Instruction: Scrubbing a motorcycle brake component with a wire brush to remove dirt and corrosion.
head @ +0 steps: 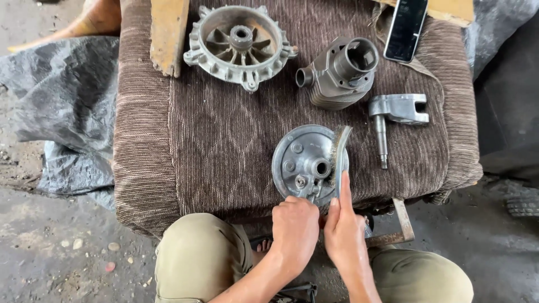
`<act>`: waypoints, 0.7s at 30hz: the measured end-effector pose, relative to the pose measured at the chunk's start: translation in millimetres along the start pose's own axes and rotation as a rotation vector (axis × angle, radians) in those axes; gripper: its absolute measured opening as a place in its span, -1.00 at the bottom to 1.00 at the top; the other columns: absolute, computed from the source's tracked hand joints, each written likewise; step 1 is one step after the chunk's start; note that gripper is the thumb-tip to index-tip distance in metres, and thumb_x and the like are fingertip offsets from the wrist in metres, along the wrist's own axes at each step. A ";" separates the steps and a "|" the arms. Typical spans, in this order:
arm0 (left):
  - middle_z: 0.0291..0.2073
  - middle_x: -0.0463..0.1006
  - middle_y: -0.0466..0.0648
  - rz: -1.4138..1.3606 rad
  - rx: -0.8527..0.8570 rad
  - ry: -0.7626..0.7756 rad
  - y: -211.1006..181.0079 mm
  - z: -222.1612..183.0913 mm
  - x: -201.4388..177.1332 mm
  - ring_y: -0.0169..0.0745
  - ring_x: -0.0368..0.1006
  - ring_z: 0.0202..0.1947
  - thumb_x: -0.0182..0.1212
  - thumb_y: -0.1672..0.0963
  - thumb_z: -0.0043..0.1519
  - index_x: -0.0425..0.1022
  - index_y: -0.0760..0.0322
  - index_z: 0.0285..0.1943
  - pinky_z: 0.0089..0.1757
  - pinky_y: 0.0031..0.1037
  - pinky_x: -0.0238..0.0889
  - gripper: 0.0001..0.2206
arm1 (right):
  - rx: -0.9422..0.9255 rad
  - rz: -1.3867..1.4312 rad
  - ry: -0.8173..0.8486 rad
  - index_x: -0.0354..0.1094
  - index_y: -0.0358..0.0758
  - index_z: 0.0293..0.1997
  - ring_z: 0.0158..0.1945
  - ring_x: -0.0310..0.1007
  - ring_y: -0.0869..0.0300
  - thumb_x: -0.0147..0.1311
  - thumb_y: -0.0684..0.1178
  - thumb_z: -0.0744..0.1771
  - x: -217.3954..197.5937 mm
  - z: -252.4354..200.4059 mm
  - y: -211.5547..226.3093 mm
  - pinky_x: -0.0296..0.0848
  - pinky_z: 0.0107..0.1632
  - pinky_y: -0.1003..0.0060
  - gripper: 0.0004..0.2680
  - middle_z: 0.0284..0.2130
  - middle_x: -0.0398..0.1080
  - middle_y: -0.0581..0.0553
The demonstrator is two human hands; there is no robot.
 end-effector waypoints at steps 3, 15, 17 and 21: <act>-0.57 0.47 -0.10 -0.033 0.011 -0.037 1.5 -0.8 1.0 -0.32 0.43 -0.62 0.17 0.13 0.21 0.52 0.15 -0.42 -0.58 -0.51 0.22 -0.86 | -0.064 0.027 -0.011 -0.36 0.06 0.63 -0.77 0.26 -0.08 -0.30 0.03 0.43 5.9 -27.2 -9.8 0.22 -0.50 0.05 -0.49 -0.81 0.26 -0.31; -0.60 0.42 -0.10 -0.043 0.041 0.007 1.2 2.0 -7.7 -0.34 0.35 -0.64 0.13 0.13 0.25 0.52 0.19 -0.43 -0.59 -0.51 0.15 -0.82 | 0.181 -0.023 0.028 -0.19 0.40 0.58 -0.73 0.54 0.12 -0.19 0.09 0.37 25.7 -45.4 -55.0 0.62 -0.40 0.24 -0.48 -0.75 0.53 -0.05; -0.60 0.43 -0.10 -0.039 0.029 0.043 -0.5 1.8 -7.0 -0.33 0.36 -0.64 0.09 0.14 0.23 0.50 0.19 -0.45 -0.60 -0.52 0.13 -0.82 | 0.070 0.009 0.069 -0.43 0.19 0.64 -0.74 0.29 0.00 -0.27 0.01 0.42 19.0 -19.1 -29.1 0.29 -0.46 0.11 -0.46 -0.75 0.31 -0.30; -0.61 0.43 -0.11 -0.004 0.012 0.002 0.9 2.5 -5.4 -0.32 0.37 -0.65 0.15 0.19 0.17 0.50 0.19 -0.43 -0.58 -0.51 0.16 -0.89 | -0.011 0.056 -0.005 -0.31 -0.01 0.64 -0.77 0.09 0.05 -0.30 -0.02 0.43 -3.5 9.5 13.3 0.15 -0.55 0.09 -0.50 -0.82 0.20 -0.25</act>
Point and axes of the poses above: each hand's wrist, its own z-axis towards the middle knuckle, its own x-axis out of the palm, y = z × x, the point moved 7 cm from there along z, towards the middle knuckle
